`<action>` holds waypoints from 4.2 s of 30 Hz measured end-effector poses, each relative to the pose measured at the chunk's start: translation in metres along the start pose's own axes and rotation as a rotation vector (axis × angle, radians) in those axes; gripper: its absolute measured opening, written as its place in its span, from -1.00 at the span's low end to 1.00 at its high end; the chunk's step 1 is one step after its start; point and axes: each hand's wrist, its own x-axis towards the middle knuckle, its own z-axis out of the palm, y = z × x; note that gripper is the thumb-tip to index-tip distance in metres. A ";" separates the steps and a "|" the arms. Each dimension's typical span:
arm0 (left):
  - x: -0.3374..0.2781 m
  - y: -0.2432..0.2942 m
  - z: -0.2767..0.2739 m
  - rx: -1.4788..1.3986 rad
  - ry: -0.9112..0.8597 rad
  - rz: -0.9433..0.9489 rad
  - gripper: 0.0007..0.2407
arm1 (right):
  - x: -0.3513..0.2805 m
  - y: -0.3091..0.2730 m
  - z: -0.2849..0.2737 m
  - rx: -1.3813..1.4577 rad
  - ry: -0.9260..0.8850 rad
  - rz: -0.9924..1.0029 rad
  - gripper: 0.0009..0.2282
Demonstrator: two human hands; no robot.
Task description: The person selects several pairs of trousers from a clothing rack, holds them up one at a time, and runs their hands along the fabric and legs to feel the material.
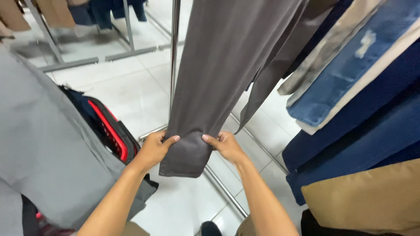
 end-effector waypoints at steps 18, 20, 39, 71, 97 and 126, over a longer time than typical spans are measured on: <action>-0.046 -0.156 0.054 0.315 0.228 0.053 -0.75 | -0.022 0.163 0.061 -0.361 0.268 -0.042 -0.67; -0.048 -0.161 0.075 0.282 0.144 0.117 -0.85 | -0.034 0.158 0.075 -0.467 0.214 -0.321 -0.71; -0.053 -0.183 0.070 -0.197 0.498 -0.197 -0.77 | -0.071 0.007 0.000 -0.909 -0.227 0.230 -0.66; 0.147 -0.101 0.305 -0.151 0.189 0.000 -0.89 | -0.038 0.021 -0.151 -0.818 0.105 0.468 -0.59; -0.095 -0.013 0.184 0.024 0.261 0.111 -0.81 | -0.172 0.057 -0.029 -0.276 0.853 -0.155 -0.77; -0.089 0.029 0.172 -0.025 0.022 0.291 -0.74 | -0.173 0.024 -0.025 -0.203 1.015 -0.198 -0.71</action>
